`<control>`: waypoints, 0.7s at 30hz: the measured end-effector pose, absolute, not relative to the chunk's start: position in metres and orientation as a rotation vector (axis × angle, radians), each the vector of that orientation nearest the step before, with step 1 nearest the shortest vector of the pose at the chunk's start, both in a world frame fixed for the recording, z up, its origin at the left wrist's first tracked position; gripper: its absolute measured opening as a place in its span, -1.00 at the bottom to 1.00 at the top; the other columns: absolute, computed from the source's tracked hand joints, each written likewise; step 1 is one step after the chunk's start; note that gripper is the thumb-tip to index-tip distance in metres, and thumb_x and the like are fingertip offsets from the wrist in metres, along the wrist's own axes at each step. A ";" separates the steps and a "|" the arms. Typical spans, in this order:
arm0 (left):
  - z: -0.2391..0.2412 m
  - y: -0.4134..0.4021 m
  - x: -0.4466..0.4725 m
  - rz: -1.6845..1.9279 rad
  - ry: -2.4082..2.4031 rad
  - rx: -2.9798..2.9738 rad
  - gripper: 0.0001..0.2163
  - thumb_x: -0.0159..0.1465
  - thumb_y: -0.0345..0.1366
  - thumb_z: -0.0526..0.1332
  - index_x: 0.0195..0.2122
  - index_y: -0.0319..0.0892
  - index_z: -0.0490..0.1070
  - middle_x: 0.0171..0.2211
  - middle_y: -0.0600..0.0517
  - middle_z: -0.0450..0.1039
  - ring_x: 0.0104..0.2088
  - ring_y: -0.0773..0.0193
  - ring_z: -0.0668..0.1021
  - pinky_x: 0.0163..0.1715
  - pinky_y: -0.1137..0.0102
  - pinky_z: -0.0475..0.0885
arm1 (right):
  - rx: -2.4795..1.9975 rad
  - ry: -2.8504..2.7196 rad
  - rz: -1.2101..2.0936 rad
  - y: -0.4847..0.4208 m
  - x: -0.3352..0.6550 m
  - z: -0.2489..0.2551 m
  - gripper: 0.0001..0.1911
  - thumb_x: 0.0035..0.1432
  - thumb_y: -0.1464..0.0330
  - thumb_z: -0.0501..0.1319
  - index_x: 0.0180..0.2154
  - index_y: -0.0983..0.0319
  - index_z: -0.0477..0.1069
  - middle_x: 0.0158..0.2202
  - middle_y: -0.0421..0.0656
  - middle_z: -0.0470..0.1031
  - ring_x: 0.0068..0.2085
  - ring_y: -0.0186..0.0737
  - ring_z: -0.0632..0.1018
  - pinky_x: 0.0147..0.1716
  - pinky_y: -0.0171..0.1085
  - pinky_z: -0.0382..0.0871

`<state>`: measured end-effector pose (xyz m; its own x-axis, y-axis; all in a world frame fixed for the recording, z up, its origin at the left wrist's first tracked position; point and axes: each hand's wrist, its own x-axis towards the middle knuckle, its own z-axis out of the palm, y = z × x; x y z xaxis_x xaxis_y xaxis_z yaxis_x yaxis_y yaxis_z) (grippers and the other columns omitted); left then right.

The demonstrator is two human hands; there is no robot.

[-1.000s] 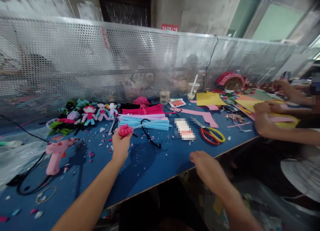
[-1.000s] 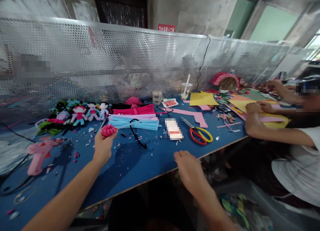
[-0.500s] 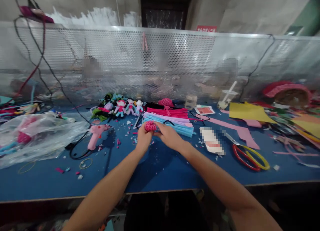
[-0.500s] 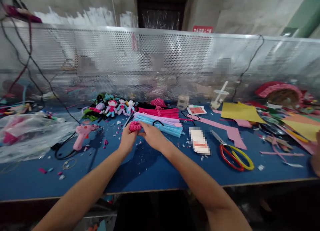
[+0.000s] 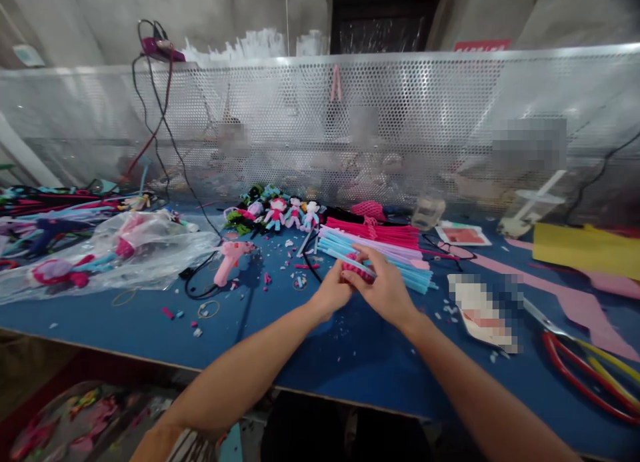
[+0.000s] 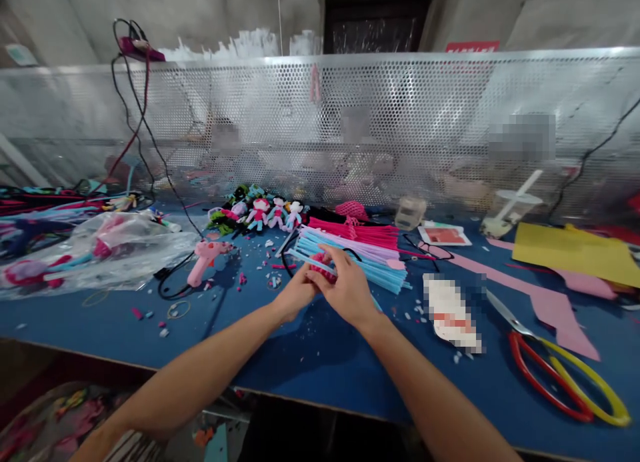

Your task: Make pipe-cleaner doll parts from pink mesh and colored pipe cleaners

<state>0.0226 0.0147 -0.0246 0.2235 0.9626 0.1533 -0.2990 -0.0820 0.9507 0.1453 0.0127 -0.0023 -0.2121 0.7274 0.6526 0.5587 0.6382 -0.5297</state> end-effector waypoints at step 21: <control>-0.014 0.023 0.011 1.396 0.704 1.054 -0.72 -0.02 -0.24 0.39 -0.30 -0.19 0.42 -0.42 0.07 0.42 -0.43 0.37 0.43 -0.36 0.44 0.31 | -1.079 -1.673 0.531 0.028 0.155 -0.011 -0.72 0.14 0.13 0.14 -0.28 0.22 0.42 -0.42 -0.20 0.43 -0.39 -0.23 0.42 -0.35 -0.25 0.29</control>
<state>0.0109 0.0233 -0.0144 0.0997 0.9774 0.1864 -0.4307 -0.1264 0.8936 0.1548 0.0280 -0.0107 -0.0668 0.8528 0.5180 0.3976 0.4989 -0.7701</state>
